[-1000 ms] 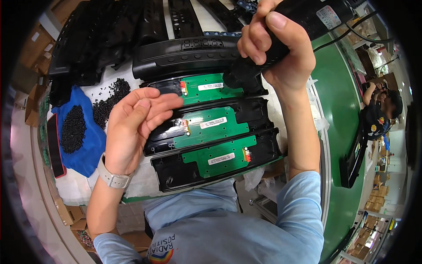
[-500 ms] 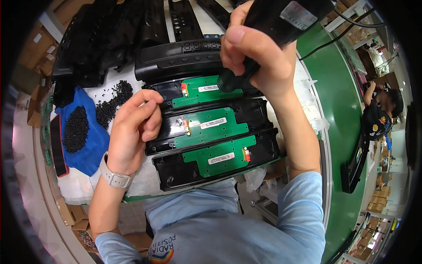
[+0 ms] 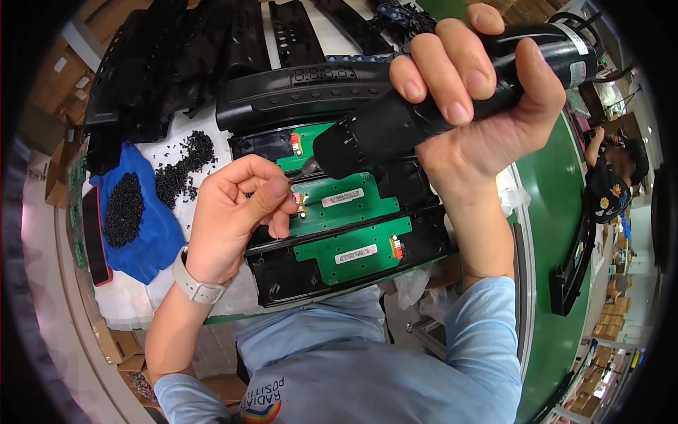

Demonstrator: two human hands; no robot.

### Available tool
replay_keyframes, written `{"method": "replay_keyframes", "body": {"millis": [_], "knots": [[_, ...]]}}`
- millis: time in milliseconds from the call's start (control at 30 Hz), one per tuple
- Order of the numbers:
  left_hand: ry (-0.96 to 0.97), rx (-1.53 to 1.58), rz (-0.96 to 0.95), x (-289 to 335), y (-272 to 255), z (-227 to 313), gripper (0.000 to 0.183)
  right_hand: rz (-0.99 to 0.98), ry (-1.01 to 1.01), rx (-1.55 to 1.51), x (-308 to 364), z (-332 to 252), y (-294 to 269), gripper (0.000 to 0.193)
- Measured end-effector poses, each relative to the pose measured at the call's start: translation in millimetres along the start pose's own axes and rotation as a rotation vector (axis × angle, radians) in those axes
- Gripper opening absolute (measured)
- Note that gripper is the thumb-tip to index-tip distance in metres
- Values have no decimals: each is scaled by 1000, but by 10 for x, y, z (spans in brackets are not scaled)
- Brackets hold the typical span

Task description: Assembling electronic components into plastic housings and installing circuit boards.

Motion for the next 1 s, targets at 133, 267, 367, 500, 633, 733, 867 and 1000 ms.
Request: {"method": "replay_keyframes", "body": {"millis": [133,267,367,500,633,733,867,1000], "knots": [[13,-57,37,-11,29,1,10,-32,-5,36,28,-28,5,31],[25,-56,37,3,29,-6,10,-61,-10,71,44,-12,15,31],[27,-62,46,9,10,-16,10,-83,-12,98,41,-5,13,30],[3,-61,24,2,15,-40,10,-109,-15,135,45,-34,4,30],[-47,-62,15,-1,35,-48,12,-123,-21,172,57,-33,-19,29],[-60,18,-22,24,46,-32,12,-140,-32,201,48,-89,-27,29],[-36,102,-93,29,91,-27,13,-178,-36,237,21,-65,-18,29],[169,-75,60,51,-4,57,28,-214,-39,275,-74,-169,-67,28]]}}
Point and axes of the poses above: each hand's wrist, its own x-axis away from the middle knuckle, its own y-axis out of the palm, z = x × y, the point moved 7 cm from there along -x, towards the middle knuckle, and after that the axes turned 13 degrees about -y, right-handed, at the moved point
